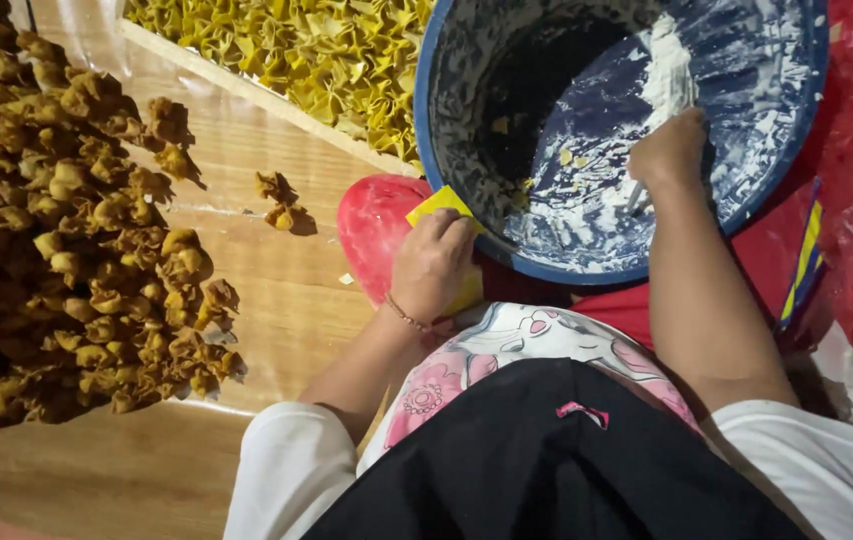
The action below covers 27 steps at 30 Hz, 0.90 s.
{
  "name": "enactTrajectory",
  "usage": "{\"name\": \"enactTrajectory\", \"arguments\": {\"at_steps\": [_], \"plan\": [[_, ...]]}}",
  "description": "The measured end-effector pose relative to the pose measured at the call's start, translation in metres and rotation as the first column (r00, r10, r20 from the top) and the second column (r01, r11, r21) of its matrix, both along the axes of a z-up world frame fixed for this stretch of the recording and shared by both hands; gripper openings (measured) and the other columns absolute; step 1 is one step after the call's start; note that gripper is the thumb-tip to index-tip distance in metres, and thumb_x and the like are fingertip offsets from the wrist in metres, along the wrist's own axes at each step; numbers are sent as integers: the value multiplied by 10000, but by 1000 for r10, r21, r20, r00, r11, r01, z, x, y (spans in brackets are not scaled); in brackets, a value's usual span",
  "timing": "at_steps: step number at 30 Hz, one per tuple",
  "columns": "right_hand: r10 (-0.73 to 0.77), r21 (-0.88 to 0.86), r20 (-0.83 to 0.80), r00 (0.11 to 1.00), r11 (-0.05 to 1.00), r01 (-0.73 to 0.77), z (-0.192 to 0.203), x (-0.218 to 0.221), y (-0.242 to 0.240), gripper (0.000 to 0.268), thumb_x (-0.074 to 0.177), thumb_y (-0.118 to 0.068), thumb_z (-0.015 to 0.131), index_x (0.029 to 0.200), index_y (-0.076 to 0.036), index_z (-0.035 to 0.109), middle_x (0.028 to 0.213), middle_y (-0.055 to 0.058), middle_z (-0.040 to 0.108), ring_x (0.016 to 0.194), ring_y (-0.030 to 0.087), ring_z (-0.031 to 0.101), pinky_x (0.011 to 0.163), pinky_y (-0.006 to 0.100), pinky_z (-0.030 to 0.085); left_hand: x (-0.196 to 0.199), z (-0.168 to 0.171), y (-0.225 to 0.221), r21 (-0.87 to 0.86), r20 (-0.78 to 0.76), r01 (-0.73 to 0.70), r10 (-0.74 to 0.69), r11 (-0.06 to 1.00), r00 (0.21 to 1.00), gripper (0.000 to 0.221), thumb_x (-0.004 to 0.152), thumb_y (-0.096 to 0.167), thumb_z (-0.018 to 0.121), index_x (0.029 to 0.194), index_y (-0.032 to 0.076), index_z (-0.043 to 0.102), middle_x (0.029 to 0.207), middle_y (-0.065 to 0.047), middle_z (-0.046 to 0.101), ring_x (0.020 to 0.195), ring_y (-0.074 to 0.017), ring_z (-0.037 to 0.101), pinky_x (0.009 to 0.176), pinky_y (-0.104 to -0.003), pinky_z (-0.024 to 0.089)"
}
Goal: The person scoops a white filling from a blue bowl with a fork and places it onto small yellow square wrappers. They fold each wrapper into a pleated wonton shape and place the finished pieces onto a wooden tray. The person repeats this process continuously, occasionally adjusting the tray position.
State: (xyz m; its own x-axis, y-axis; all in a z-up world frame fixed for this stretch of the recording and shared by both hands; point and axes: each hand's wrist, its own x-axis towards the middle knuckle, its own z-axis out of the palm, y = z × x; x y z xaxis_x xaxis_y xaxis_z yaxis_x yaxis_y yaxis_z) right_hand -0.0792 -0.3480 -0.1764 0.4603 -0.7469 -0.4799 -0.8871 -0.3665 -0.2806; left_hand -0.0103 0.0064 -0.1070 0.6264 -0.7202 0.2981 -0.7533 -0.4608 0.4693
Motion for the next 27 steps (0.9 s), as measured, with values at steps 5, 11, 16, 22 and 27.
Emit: {"name": "enactTrajectory", "arguments": {"at_steps": [5,11,16,22,27], "plan": [[-71,94,-6,997,993,71,-21,-4,0,513,915,-52,681,1283,158,393,1063,342,679,962,468,721,769,545,623,17,58,-2,-206,-474,-200,81,958,877,44,942,81,710,970,83,676,1006,-108,682,914,-285,712,778,-336,599],[-92,250,1,996,964,89,7,14,23,531,911,-26,685,1320,175,412,1026,358,670,862,466,717,625,519,622,32,63,1,-300,-953,-700,-181,648,242,98,1047,204,596,1072,111,583,1098,-67,716,961,-137,670,848,-338,567],[-276,560,58,959,804,198,69,31,53,361,1003,2,439,1314,183,474,995,378,694,751,341,769,632,358,662,43,75,-23,-71,-888,-942,-450,327,-89,208,960,353,721,981,155,663,902,-33,725,807,-168,741,907,-476,594],[-227,717,497,838,651,-249,71,26,81,322,1030,-46,472,1300,125,442,871,245,691,577,115,658,466,187,552,53,73,-53,-77,-920,-952,-390,296,-47,168,923,299,756,827,213,649,764,24,684,702,-116,653,895,-460,532],[-117,474,780,615,753,-458,94,22,117,209,1032,4,561,1219,95,577,866,217,714,573,133,632,478,212,518,54,23,-61,-177,-925,-905,-380,386,19,377,1050,388,576,1322,138,650,1090,-138,749,892,-234,767,729,-436,656]]}}
